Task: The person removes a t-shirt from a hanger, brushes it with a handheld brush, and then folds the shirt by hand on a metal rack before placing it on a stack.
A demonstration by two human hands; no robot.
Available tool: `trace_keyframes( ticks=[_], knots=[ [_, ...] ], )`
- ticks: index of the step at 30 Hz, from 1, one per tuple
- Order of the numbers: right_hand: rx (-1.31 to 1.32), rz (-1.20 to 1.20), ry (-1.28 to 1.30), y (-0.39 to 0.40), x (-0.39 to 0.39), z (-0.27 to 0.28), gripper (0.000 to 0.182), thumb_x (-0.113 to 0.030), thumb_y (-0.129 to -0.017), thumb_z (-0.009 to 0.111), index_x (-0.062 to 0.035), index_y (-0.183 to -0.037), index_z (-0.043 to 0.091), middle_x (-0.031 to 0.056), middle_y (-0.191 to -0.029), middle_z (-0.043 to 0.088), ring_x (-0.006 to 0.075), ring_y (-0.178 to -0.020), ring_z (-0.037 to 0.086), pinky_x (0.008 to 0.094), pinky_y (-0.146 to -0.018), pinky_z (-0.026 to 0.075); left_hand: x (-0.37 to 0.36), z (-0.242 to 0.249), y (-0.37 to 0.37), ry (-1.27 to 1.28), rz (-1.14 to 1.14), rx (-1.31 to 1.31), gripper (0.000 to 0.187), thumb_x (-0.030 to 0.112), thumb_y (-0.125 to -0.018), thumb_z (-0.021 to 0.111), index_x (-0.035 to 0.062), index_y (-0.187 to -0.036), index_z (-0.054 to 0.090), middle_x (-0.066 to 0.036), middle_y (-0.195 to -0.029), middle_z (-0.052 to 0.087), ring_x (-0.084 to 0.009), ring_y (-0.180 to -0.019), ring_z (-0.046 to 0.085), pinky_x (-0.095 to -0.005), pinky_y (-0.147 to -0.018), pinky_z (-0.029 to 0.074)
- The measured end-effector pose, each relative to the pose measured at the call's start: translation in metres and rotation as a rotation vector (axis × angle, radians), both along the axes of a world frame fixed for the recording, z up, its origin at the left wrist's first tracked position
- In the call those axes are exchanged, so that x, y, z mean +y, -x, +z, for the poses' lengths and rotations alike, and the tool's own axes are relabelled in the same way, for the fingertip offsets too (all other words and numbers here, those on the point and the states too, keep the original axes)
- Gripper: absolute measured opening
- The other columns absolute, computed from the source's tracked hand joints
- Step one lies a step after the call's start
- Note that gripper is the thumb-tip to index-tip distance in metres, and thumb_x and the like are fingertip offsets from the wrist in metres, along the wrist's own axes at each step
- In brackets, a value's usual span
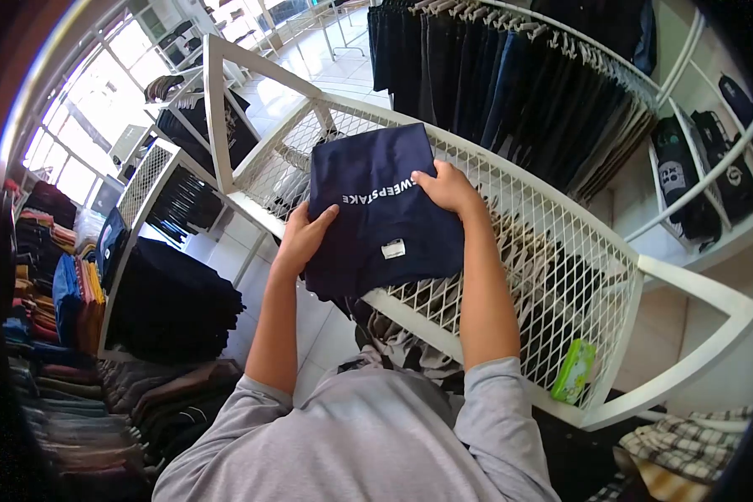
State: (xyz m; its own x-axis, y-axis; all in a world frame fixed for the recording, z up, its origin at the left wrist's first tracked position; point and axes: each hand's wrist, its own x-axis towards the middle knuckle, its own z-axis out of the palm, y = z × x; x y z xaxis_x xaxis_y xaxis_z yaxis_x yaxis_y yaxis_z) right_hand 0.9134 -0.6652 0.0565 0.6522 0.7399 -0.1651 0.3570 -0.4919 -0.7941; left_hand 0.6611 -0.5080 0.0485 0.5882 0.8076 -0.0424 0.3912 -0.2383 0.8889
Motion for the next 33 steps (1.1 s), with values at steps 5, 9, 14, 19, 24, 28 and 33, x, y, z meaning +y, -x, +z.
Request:
trace_keyframes(
  ticks=[5,9,14,19,24,28,33],
  knots=[
    [-0.142,-0.109,-0.067,0.021,0.0,0.0,0.075,-0.044,-0.095,0.066,0.0096,-0.145,0.049,0.0338,-0.141,0.056,0.0433,-0.135,0.055,0.0432,-0.114,0.043,-0.013,0.023,-0.008,0.4,-0.06,-0.202,0.045,0.031,-0.096,0.075,-0.004,-0.121,0.065,-0.014,-0.108,0.074,-0.0196,-0.085,0.074,-0.0321,-0.077,0.06],
    [-0.08,-0.125,-0.255,0.061,-0.003,0.016,0.061,-0.041,-0.097,0.065,0.007,-0.134,0.058,0.0287,-0.131,0.065,0.04,-0.124,0.063,0.0418,-0.105,0.048,-0.001,0.029,0.017,0.61,-0.029,-0.394,0.041,0.027,-0.094,0.077,-0.0024,-0.121,0.065,-0.01,-0.103,0.075,-0.0178,-0.085,0.074,-0.0308,-0.076,0.061],
    [0.066,-0.053,-0.525,0.156,0.024,0.046,0.043,-0.032,-0.102,0.063,0.0049,-0.124,0.063,0.0157,-0.116,0.072,0.0236,-0.108,0.066,0.0347,-0.097,0.049,0.026,0.042,0.111,0.656,-0.031,-0.619,0.039,0.023,-0.094,0.078,-0.0011,-0.121,0.066,-0.009,-0.104,0.074,-0.0154,-0.087,0.073,-0.0288,-0.079,0.061],
    [0.251,0.131,-0.688,0.275,0.1,0.053,0.037,-0.023,-0.104,0.061,0.0047,-0.128,0.062,0.0085,-0.117,0.07,0.0159,-0.106,0.062,0.03,-0.099,0.047,0.069,0.056,0.25,0.611,0.101,-0.684,0.046,0.02,-0.094,0.077,-0.0023,-0.131,0.062,-0.009,-0.112,0.073,-0.0148,-0.095,0.072,-0.0281,-0.086,0.059],
    [0.476,0.301,-0.691,0.394,0.195,0.048,0.039,-0.014,-0.103,0.059,0.0054,-0.137,0.057,0.0085,-0.123,0.066,0.0135,-0.111,0.061,0.0277,-0.101,0.046,0.114,0.047,0.391,0.564,0.319,-0.769,0.05,0.019,-0.093,0.077,-0.0037,-0.134,0.059,-0.011,-0.118,0.07,-0.0157,-0.103,0.07,-0.0288,-0.092,0.057],
    [0.658,0.487,-0.574,0.474,0.266,0.048,0.046,-0.01,-0.099,0.06,0.0052,-0.142,0.053,0.009,-0.124,0.065,0.0136,-0.108,0.062,0.0269,-0.1,0.047,0.13,0.042,0.484,0.588,0.494,-0.81,0.058,0.024,-0.092,0.079,-0.004,-0.137,0.056,-0.013,-0.123,0.068,-0.0185,-0.108,0.068,-0.0291,-0.094,0.056],
    [0.747,0.541,-0.577,0.553,0.334,0.059,0.051,-0.011,-0.097,0.062,0.0049,-0.145,0.051,0.0094,-0.123,0.066,0.0134,-0.108,0.063,0.0261,-0.099,0.048,0.16,0.045,0.572,0.644,0.544,-1.148,0.047,0.032,-0.099,0.071,-0.0001,-0.132,0.063,-0.008,-0.114,0.071,-0.0166,-0.103,0.07,-0.0293,-0.09,0.057]
  ],
)
